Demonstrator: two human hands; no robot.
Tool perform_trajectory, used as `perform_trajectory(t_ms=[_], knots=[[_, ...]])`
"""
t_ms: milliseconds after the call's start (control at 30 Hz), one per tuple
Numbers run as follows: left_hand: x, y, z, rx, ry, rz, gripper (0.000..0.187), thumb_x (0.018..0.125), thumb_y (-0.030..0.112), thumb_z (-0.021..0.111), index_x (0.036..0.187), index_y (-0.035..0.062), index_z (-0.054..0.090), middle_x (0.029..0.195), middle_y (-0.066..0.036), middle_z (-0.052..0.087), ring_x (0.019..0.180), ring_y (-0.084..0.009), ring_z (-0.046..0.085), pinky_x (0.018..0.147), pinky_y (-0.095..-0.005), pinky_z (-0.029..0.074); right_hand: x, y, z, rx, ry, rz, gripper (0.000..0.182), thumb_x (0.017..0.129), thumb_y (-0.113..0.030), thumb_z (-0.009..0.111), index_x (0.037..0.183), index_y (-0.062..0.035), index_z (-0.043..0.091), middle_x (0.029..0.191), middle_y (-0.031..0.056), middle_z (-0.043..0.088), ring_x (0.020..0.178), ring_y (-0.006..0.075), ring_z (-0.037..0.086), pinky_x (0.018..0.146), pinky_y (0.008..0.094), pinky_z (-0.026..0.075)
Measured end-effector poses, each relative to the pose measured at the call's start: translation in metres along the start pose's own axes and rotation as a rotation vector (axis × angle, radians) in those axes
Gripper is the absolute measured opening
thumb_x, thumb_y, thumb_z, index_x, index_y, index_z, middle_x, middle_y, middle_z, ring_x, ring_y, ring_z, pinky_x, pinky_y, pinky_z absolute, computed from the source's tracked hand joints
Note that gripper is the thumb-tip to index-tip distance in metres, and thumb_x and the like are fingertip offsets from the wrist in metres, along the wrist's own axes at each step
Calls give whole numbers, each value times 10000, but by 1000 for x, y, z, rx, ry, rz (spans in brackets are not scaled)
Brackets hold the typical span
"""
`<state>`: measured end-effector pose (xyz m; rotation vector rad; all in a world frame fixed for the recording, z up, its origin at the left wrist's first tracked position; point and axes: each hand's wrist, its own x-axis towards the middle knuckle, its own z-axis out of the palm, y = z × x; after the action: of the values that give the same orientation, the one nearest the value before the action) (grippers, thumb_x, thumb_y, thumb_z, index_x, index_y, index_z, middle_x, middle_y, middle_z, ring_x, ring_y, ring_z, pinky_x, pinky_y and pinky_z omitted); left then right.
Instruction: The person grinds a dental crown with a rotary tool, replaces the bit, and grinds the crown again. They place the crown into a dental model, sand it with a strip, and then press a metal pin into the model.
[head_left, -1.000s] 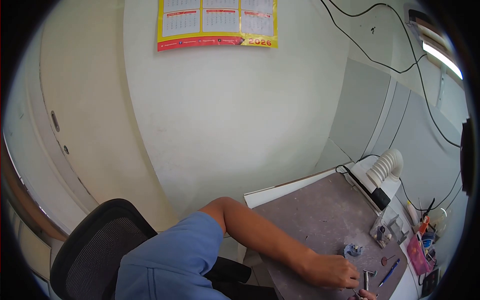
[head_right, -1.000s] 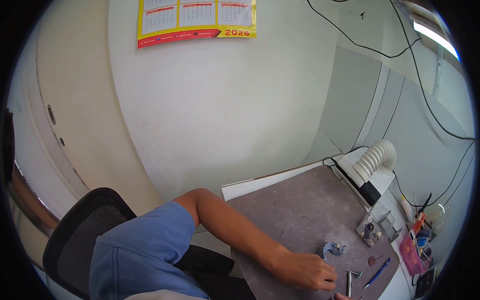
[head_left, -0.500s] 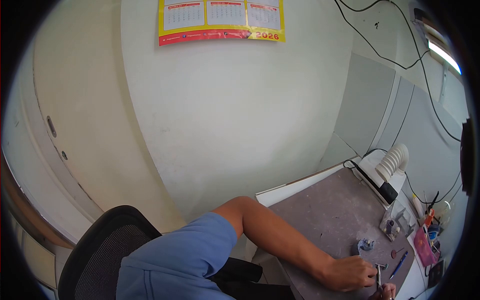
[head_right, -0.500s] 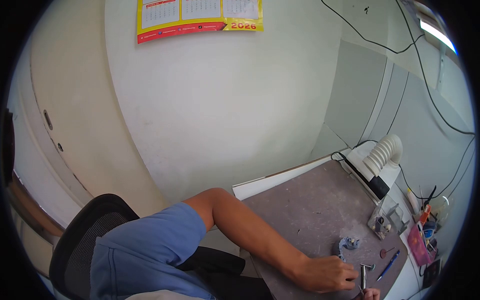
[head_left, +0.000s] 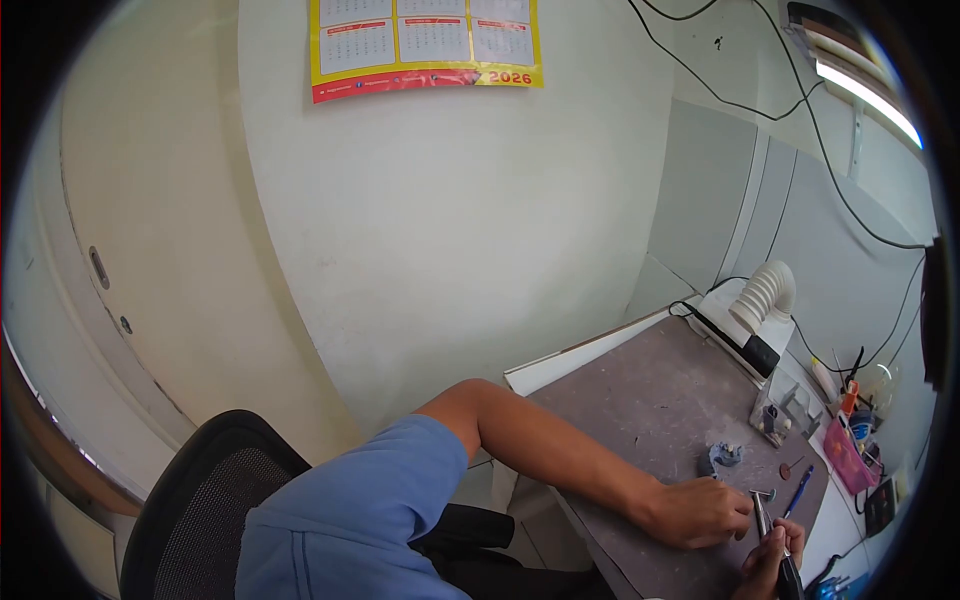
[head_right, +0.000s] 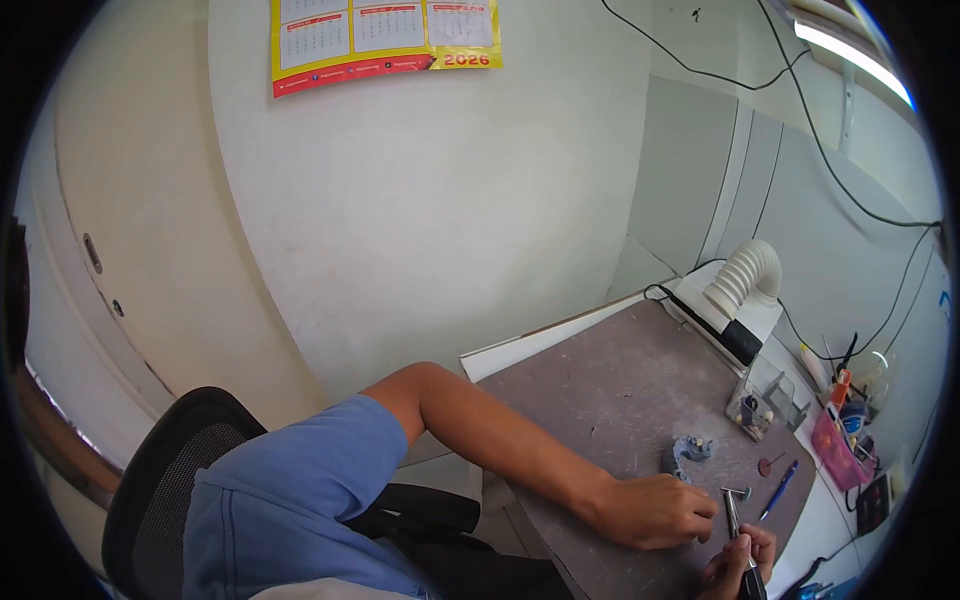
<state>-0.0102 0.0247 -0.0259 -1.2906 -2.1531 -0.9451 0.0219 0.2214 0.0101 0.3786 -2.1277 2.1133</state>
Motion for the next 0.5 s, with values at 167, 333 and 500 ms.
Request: perform_trajectory(t_ms=[167,333,500], knots=[[1,4,-8,-35,-3,-19,133,781,41,618,896,22,553,881,-126,555,847,-322,597,727,-426,487,-1,0,1,5,-30,-9,179,963,-211,583,977,-34,561,722,-1,505,611,77,454,573,216,349],[1,6,-11,-51,-96,-10,128,770,26,618,870,17,539,874,-124,549,878,-328,586,743,-414,481,0,1,-2,45,-33,13,179,960,-212,591,966,-35,569,702,-2,508,614,78,458,578,215,347],[2,2,-10,-114,-87,-22,139,772,29,628,878,16,539,889,-137,547,880,-335,586,742,-420,476,-1,0,0,46,-41,27,186,962,-220,590,945,-36,573,673,-5,501,604,70,455,565,208,332]])
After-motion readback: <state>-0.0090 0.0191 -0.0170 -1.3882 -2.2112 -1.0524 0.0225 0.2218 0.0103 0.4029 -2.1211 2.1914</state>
